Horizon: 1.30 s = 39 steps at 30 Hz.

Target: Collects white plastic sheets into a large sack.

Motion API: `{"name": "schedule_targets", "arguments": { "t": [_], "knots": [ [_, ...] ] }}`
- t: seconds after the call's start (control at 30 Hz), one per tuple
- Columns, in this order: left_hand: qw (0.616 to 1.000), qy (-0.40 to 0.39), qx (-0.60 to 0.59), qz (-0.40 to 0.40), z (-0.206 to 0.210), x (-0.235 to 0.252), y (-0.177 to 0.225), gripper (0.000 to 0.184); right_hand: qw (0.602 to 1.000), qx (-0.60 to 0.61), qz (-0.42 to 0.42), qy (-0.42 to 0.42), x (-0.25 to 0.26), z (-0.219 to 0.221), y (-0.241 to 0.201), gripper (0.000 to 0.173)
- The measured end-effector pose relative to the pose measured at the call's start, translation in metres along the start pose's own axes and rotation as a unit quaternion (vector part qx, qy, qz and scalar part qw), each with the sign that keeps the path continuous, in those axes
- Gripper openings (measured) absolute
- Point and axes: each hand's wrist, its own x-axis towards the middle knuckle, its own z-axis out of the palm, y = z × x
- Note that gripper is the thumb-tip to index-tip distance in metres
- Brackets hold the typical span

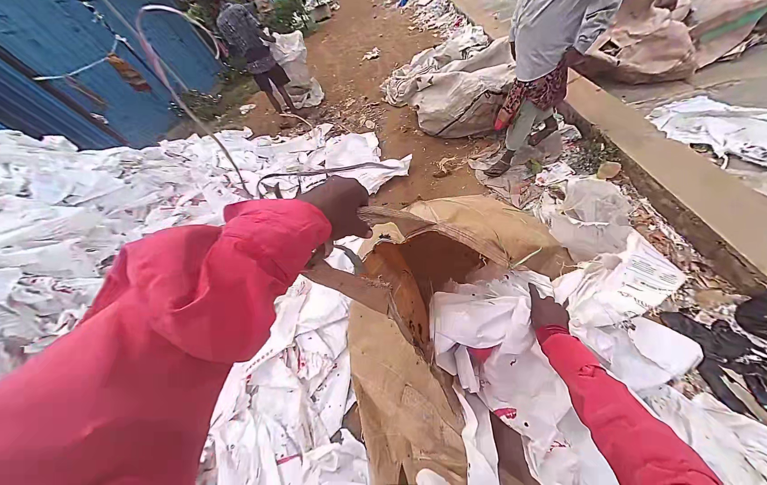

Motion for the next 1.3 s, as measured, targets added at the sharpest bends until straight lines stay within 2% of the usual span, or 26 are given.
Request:
{"name": "schedule_targets", "arguments": {
  "t": [0.1,0.2,0.3,0.37,0.4,0.43,0.5,0.57,0.63,0.7,0.77,0.87,0.93,1.0,1.07,1.13,1.3],
  "knots": [
    [0.999,0.001,0.037,0.019,-0.001,-0.013,0.007,0.029,0.995,0.061,0.044,0.058,0.005,-0.048,0.009,0.064],
    [0.997,0.055,0.036,0.038,-0.004,-0.010,0.029,0.024,0.974,0.170,0.056,0.136,0.004,-0.104,0.003,0.058],
    [0.990,0.131,0.040,0.044,-0.016,0.002,0.057,0.022,0.922,0.310,0.024,0.230,-0.002,-0.130,-0.037,0.055],
    [0.983,0.170,0.051,0.043,-0.028,0.012,0.074,0.021,0.883,0.399,-0.023,0.247,-0.002,-0.106,-0.090,0.054],
    [0.980,0.185,0.055,0.039,-0.034,0.019,0.081,0.023,0.884,0.408,-0.070,0.215,0.000,-0.079,-0.120,0.058],
    [0.979,0.194,0.057,0.032,-0.037,0.026,0.086,0.025,0.902,0.387,-0.131,0.139,-0.002,-0.048,-0.146,0.064],
    [0.977,0.202,0.068,0.012,-0.040,0.045,0.083,0.025,0.927,0.287,-0.233,-0.058,-0.025,-0.006,-0.193,0.070],
    [0.977,0.191,0.089,-0.024,-0.032,0.064,0.067,0.023,0.896,0.294,-0.293,-0.159,-0.065,0.013,-0.214,0.056],
    [0.980,0.168,0.099,-0.050,-0.017,0.079,0.043,0.025,0.861,0.364,-0.306,-0.177,-0.099,0.029,-0.197,0.049],
    [0.980,0.158,0.098,-0.069,0.000,0.087,0.016,0.026,0.870,0.387,-0.261,-0.160,-0.123,0.050,-0.155,0.047],
    [0.980,0.166,0.076,-0.084,0.016,0.094,-0.010,0.028,0.901,0.357,-0.190,-0.157,-0.134,0.078,-0.091,0.045],
    [0.975,0.199,0.031,-0.094,0.050,0.116,-0.055,0.031,0.943,0.266,-0.056,-0.193,-0.145,0.132,0.035,0.038],
    [0.968,0.232,0.013,-0.098,0.073,0.135,-0.087,0.031,0.951,0.209,0.054,-0.223,-0.154,0.145,0.112,0.038],
    [0.968,0.211,-0.003,-0.133,0.081,0.132,-0.086,0.032,0.946,0.171,0.150,-0.231,-0.166,0.146,0.164,0.039],
    [0.971,0.182,-0.008,-0.156,0.088,0.130,-0.082,0.034,0.942,0.140,0.192,-0.237,-0.175,0.144,0.192,0.040],
    [0.973,0.172,-0.002,-0.153,0.092,0.136,-0.079,0.034,0.940,0.119,0.188,-0.259,-0.172,0.147,0.202,0.039],
    [0.975,0.187,0.019,-0.119,0.105,0.158,-0.095,0.035,0.929,0.099,0.129,-0.333,-0.143,0.170,0.164,0.038]
  ]
}}
